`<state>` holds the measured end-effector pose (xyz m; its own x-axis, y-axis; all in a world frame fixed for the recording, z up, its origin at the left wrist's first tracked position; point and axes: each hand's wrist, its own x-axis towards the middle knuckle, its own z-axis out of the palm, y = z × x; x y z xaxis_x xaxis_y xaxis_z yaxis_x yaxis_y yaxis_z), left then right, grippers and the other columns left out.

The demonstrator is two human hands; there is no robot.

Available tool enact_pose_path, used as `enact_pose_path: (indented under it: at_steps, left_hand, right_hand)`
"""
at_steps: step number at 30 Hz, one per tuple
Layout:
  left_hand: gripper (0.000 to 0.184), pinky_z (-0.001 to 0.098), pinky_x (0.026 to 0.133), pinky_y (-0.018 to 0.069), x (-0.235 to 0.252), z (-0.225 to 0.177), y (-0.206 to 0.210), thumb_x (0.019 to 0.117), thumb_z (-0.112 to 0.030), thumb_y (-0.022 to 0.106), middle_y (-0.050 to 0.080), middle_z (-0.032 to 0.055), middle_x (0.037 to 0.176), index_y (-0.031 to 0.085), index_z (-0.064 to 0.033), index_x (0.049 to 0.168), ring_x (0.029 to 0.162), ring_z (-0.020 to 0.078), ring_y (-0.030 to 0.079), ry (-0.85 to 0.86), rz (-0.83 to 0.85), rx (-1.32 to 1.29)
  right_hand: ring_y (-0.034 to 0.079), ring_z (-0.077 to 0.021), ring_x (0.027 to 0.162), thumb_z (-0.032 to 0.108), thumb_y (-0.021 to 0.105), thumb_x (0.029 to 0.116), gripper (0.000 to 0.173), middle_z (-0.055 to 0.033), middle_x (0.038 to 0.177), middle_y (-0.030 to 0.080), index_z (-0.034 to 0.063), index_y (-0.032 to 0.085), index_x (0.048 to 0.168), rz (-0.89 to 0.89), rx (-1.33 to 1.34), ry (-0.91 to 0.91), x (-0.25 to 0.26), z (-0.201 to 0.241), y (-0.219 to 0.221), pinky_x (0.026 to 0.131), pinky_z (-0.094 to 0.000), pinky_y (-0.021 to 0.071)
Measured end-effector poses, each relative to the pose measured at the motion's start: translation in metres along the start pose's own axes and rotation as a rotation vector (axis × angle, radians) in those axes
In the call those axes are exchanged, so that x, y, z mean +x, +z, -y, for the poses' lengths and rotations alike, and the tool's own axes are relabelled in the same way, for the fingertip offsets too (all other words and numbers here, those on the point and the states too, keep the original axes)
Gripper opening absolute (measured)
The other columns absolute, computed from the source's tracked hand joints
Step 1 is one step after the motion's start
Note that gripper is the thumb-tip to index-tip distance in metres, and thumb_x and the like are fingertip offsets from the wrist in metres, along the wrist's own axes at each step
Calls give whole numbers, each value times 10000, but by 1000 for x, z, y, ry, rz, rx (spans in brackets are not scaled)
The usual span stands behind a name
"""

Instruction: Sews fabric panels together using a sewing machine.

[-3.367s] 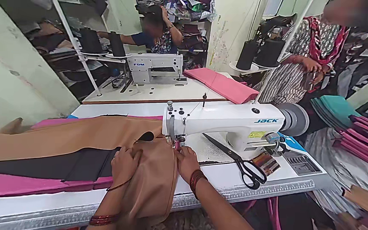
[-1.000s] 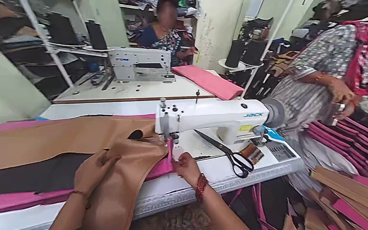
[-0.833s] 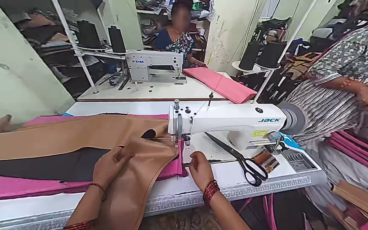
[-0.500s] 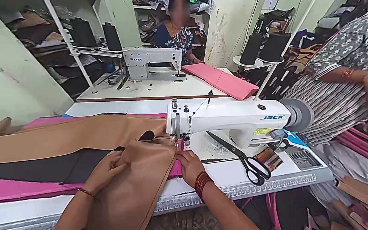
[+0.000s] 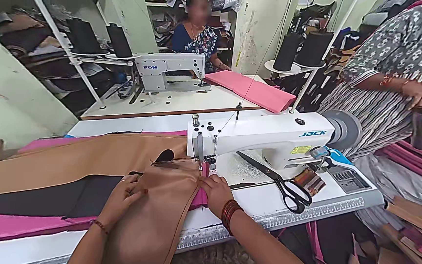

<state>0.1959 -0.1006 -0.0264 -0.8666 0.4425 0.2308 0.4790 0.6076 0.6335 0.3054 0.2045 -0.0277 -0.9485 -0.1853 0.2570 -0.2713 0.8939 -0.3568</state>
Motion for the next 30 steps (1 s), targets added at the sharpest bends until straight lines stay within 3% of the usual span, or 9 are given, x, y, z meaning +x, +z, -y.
enact_pose_path:
  at_steps: [6, 9, 11, 14, 16, 20, 25, 30]
  left_hand:
    - [405, 613, 995, 407, 0, -7, 1, 839, -298, 604, 672, 268, 1021, 688, 86, 737, 1105, 439, 595, -73, -4, 33]
    - [386, 661, 1003, 398, -1, -13, 3, 841, -256, 631, 660, 318, 1075, 706, 121, 809, 1132, 502, 581, -108, -4, 37]
    - [384, 650, 1006, 400, -2, -15, 6, 843, -267, 637, 661, 297, 1078, 705, 110, 808, 1133, 482, 583, -141, -17, 35]
    - [374, 652, 1005, 385, -3, -19, 11, 850, -244, 645, 654, 310, 1052, 689, 125, 803, 1111, 488, 582, -163, -41, 33]
    - [338, 660, 996, 391, -2, -23, 12, 858, -200, 651, 652, 317, 1044, 686, 134, 815, 1104, 502, 585, -189, -53, 44]
    - [287, 654, 990, 397, -4, -35, 18, 885, -150, 661, 645, 312, 1052, 685, 133, 842, 1112, 498, 579, -264, -80, 65]
    - [287, 656, 952, 419, -17, -52, 33, 901, -169, 633, 643, 286, 1035, 683, 109, 848, 1063, 470, 601, -331, -171, 69]
    - [330, 652, 1011, 414, -25, -82, 34, 1045, -183, 557, 666, 316, 1081, 682, 122, 1038, 1123, 488, 616, -465, -195, 91]
  right_hand:
    - [608, -314, 1269, -102, 532, 893, 540, -15, 1472, 607, 129, 681, 1357, 113, -17, 88, 5, 1, -2, 952, -537, 486]
    - [566, -326, 1316, -95, 505, 911, 551, -9, 1525, 553, 135, 653, 1389, 155, 4, 134, 9, 1, -4, 986, -553, 465]
    - [546, -326, 1337, -101, 497, 914, 559, -15, 1534, 542, 130, 640, 1402, 174, 20, 153, 11, 0, -6, 1008, -553, 455]
    - [602, -353, 1288, -152, 512, 882, 496, -94, 1418, 643, 41, 708, 1294, 45, 110, 97, 5, -6, -1, 1050, -513, 473]
    - [625, -355, 1260, -158, 510, 881, 473, -102, 1368, 677, 31, 730, 1255, -8, 120, 69, 3, -9, 2, 1031, -509, 492]
    - [546, -318, 1355, -112, 470, 936, 510, -24, 1462, 613, 107, 687, 1343, 104, 72, 175, 9, -5, -4, 1042, -534, 453]
    - [489, -311, 1407, -91, 466, 951, 533, -21, 1531, 547, 115, 625, 1417, 167, 63, 223, 14, -5, -7, 1079, -539, 420]
    - [429, -308, 1453, -64, 488, 960, 563, -8, 1586, 479, 141, 564, 1479, 233, 60, 269, 17, -5, -10, 1125, -551, 365]
